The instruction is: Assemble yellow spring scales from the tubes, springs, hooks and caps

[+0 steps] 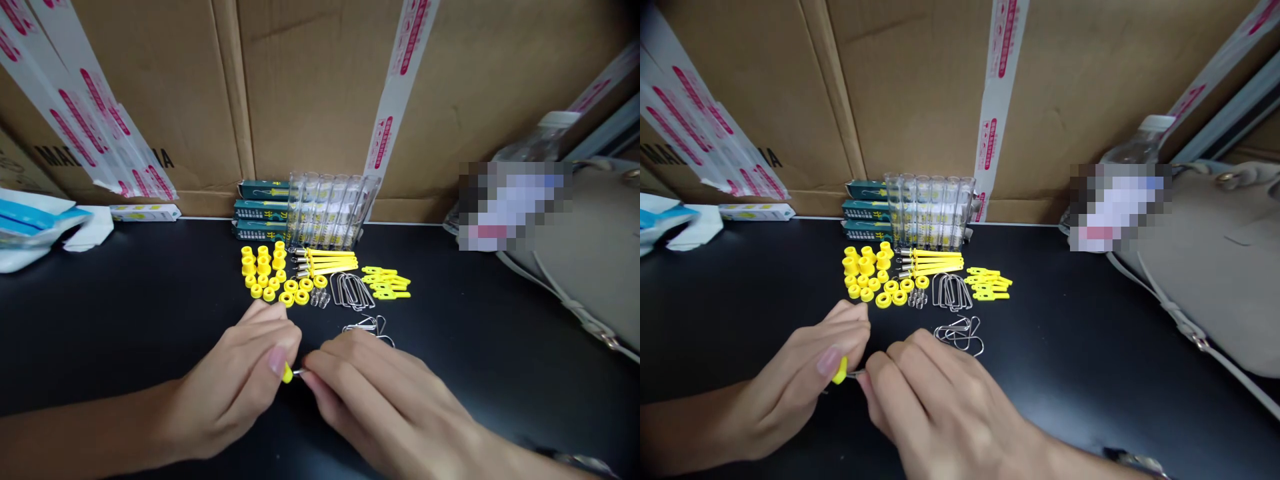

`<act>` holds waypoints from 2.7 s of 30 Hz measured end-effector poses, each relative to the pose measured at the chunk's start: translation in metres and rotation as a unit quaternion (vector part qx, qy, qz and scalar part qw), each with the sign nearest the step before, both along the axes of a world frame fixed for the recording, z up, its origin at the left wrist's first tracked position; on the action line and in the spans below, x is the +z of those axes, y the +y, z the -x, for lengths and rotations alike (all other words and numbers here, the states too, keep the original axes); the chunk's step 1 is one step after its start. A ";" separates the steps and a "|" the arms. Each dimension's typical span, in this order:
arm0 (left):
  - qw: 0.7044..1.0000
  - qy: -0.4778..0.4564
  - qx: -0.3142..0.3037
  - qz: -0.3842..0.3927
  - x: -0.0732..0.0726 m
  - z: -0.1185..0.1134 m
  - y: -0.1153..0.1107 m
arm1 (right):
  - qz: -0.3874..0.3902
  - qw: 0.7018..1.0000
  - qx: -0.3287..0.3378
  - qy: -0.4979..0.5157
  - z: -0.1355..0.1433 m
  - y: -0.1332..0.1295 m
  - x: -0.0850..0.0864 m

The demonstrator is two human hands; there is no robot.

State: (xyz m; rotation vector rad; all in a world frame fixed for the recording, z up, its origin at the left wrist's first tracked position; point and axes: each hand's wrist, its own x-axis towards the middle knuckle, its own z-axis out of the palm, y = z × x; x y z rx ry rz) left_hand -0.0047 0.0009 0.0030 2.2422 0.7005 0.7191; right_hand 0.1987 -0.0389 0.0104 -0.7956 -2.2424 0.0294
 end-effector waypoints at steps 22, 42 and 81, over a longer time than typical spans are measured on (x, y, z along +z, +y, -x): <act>0.998 0.016 -0.014 -0.061 -0.001 0.000 0.001 | 0.757 0.570 0.070 0.312 0.006 0.004 0.001; 0.997 0.021 -0.073 -0.018 0.001 -0.002 0.001 | 0.711 0.591 0.145 0.353 0.009 0.002 -0.009; 0.997 0.006 -0.067 0.020 -0.003 -0.002 -0.002 | -0.161 0.967 -0.109 -0.163 0.003 -0.017 0.005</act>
